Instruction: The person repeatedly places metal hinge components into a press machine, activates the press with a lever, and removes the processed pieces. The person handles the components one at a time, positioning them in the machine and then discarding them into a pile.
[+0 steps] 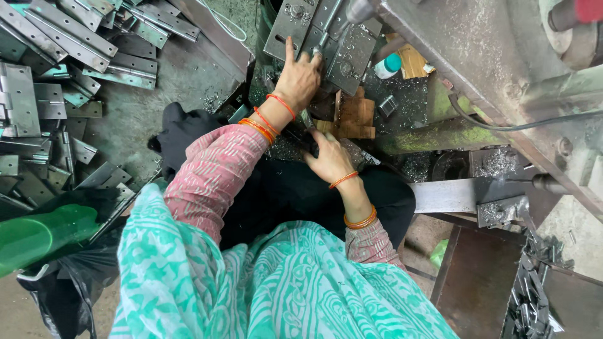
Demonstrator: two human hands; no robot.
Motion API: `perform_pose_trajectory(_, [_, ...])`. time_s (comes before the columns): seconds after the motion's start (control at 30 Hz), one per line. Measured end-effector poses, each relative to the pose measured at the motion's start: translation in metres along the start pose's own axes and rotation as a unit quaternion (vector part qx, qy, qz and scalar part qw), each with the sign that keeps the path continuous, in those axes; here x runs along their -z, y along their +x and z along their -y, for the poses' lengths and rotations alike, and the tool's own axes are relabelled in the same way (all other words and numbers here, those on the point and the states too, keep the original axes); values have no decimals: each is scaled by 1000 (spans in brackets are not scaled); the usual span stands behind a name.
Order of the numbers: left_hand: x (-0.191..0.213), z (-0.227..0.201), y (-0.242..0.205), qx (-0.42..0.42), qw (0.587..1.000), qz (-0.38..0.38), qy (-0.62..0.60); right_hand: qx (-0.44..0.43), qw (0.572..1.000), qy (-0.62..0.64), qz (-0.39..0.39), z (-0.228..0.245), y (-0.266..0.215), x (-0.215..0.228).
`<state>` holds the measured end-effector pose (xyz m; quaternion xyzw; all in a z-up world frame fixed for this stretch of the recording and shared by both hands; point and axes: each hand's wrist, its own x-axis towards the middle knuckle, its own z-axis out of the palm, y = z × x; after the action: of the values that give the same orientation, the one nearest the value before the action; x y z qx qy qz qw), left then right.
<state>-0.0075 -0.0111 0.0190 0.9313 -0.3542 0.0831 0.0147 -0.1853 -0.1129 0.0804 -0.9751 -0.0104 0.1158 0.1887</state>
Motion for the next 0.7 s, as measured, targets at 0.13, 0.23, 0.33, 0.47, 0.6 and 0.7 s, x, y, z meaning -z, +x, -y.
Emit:
perform_pose_trajectory(0.13, [-8, 9, 16, -21, 999, 5, -30, -3, 1000, -19, 9, -7, 6, -2])
perform_pose_trajectory(0.23, [-19, 13, 20, -19, 998, -8, -59, 1, 1000, -25, 11, -20, 3, -18])
perform_pose_trajectory(0.33, [-27, 12, 22, -10, 995, -43, -95, -21, 999, -26, -16, -34, -7, -51])
perform_pose_trajectory(0.47, [-24, 8, 16, -10, 994, -62, -86, -11, 993, 36, -110, -42, -24, -117])
perform_pose_trajectory(0.6, [-13, 15, -2, 35, 996, -49, -67, -6, 992, 70, -108, -51, -26, -141])
perform_pose_trajectory(0.7, [-2, 10, -7, 56, 996, -46, -57, -34, 995, 56, -72, -51, -24, -123])
